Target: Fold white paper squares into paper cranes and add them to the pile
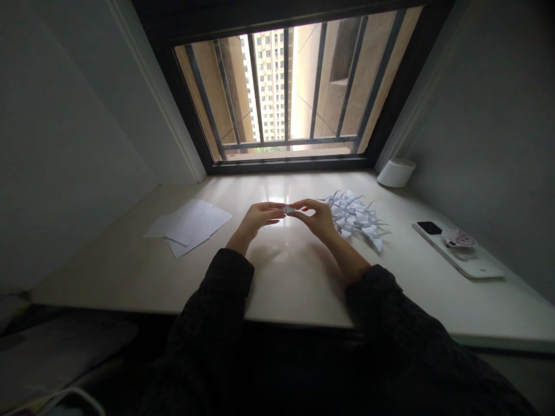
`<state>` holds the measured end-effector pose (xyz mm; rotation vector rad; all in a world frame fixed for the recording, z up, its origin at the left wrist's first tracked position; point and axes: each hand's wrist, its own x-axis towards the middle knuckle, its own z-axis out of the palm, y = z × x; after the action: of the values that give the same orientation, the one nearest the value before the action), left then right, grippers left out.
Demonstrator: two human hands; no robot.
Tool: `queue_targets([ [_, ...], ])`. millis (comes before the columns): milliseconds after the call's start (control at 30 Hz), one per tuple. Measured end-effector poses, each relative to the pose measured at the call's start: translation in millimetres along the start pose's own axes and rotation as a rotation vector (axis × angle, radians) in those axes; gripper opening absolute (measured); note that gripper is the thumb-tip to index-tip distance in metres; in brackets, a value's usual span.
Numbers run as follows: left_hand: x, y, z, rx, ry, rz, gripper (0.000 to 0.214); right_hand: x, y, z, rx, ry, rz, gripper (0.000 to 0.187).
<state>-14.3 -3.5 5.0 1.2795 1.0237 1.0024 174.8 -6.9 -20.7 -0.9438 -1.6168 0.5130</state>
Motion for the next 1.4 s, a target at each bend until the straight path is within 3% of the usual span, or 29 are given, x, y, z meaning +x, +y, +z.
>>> queue_targets([
  [467,4.8,-6.0,-5.2,-0.083,-0.029,-0.117,0.038,1.8,6.7,-1.5,0.117,-0.086,0.080,0.025],
  [733,4.8,-5.1,-7.2,-0.089,-0.060,-0.141,0.036,2.0,5.5,-0.8,0.120,-0.154,0.026,0.028],
  [1133,1.6,2.0,-6.3,-0.163,-0.101,-0.179,0.028,0.9,4.8,-1.1,0.153,-0.081,0.011,0.023],
  [1400,1.1,4.3,-5.7,-0.158,-0.110,-0.164,0.030,0.0,2.1,0.8,0.040,-0.049,-0.069,0.020],
])
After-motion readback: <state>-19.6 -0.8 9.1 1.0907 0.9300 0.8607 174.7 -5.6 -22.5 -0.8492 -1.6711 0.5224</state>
